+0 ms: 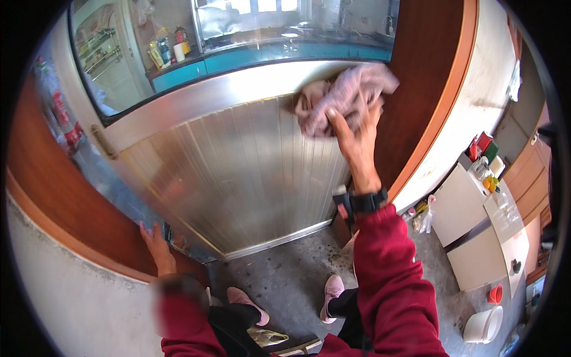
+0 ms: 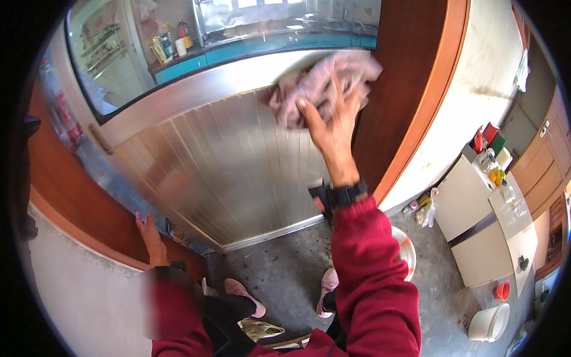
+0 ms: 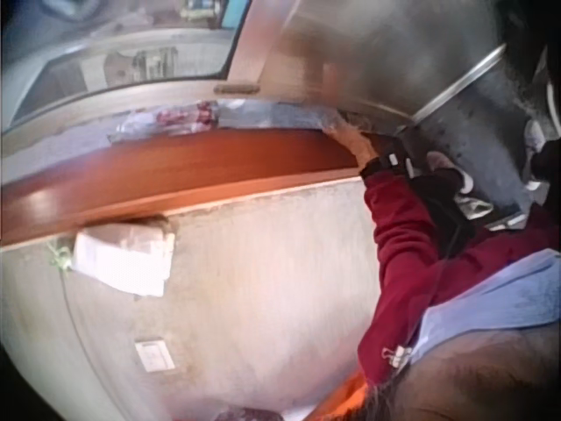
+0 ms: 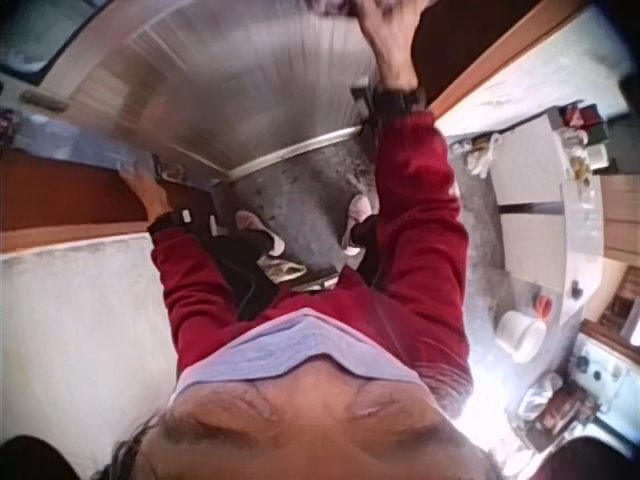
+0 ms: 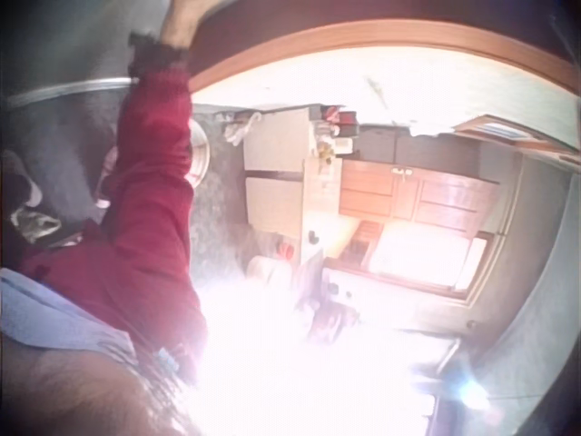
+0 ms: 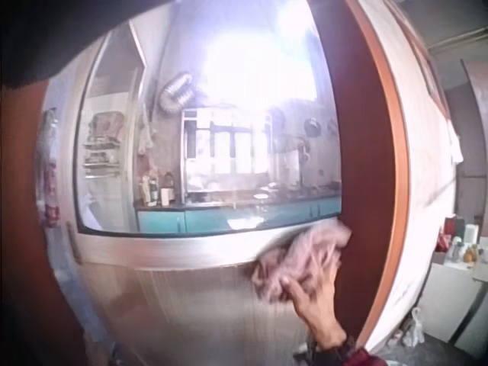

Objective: The person wipes a metal door with a cloth, moving from the upper section down to the lower edge. They switch to a second cloth and continue wiping the door surface before opening the door and moving a bucket of water.

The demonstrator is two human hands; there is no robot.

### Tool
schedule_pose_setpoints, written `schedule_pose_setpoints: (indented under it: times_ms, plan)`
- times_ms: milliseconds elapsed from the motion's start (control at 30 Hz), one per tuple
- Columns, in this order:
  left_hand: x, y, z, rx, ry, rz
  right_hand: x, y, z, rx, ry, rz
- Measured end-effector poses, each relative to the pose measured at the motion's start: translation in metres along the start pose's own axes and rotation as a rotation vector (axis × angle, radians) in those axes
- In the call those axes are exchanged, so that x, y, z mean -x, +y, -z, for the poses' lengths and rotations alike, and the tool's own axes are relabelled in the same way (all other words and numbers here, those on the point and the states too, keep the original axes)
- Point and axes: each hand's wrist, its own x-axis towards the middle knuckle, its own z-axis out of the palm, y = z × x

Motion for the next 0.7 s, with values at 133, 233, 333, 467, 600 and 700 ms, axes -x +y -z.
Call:
schedule_pose_setpoints:
  times_ms: [133, 233, 333, 467, 600, 700]
  plan:
    - [-0.014, -0.024, -0.017, 0.022, -0.16, -0.056, -0.016, 0.043, -0.04, 0.196, 0.143, 0.213]
    - [-0.022, -0.044, -0.021, 0.1, -0.22, -0.053, 0.049, 0.099, -0.055, 0.189, 0.087, 0.107]
    - [-0.028, -0.051, -0.019, 0.051, -0.084, -0.043, 0.155, 0.156, -0.08, 0.215, 0.122, 0.066]
    - [-0.028, -0.042, -0.02, 0.09, -0.077, -0.034, 0.327, 0.209, -0.112, 0.104, 0.167, -0.385]
    - [-0.019, -0.035, -0.026, 0.09, -0.08, -0.071, 0.463, 0.252, -0.138, -0.743, 0.47, -1.267]
    - [-0.018, -0.034, -0.027, 0.092, -0.097, -0.075, 0.513, 0.272, -0.128, -0.507, 0.256, -1.508]
